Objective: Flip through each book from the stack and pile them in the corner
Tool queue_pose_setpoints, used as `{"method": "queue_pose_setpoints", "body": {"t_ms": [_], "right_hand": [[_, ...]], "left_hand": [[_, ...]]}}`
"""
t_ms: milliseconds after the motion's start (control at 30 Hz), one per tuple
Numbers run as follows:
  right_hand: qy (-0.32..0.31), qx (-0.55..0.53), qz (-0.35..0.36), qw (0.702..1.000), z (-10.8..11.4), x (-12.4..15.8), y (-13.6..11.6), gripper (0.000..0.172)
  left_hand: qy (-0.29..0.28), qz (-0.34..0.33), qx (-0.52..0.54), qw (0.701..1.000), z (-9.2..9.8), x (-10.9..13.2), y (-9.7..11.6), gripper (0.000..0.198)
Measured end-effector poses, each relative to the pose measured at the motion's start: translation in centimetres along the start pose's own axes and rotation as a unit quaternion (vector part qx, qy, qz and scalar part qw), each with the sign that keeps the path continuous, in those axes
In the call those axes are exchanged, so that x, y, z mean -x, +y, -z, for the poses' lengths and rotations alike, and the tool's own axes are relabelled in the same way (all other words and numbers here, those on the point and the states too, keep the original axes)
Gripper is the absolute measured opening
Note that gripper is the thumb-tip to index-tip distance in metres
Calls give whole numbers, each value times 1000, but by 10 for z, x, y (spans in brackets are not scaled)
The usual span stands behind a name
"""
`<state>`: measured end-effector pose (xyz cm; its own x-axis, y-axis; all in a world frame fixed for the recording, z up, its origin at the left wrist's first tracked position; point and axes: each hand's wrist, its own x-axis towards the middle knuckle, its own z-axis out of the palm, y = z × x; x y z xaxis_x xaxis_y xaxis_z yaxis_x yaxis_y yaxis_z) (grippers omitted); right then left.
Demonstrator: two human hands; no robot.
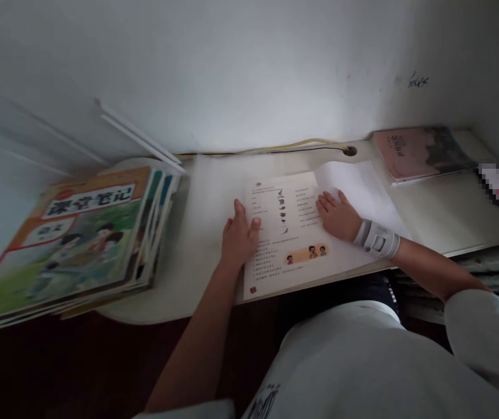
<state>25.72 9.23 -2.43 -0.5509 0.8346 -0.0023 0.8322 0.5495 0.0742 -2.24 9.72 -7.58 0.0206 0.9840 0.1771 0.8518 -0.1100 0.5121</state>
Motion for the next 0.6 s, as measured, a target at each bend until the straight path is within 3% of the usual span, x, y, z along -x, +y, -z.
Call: {"method": "queue_pose_setpoints", "body": {"t_ms": [200, 400, 600], "right_hand": [[-16, -11, -15, 1000, 4, 9, 13, 52], [-37, -46, -76, 995, 18, 9, 9, 51], [-63, -84, -46, 993, 18, 5, -16, 50]], "left_hand": [[-19, 15, -39, 999, 4, 0, 10, 77], [-111, 33, -189, 975, 16, 5, 31, 74], [-135, 39, -266, 954, 37, 11, 12, 72]]}}
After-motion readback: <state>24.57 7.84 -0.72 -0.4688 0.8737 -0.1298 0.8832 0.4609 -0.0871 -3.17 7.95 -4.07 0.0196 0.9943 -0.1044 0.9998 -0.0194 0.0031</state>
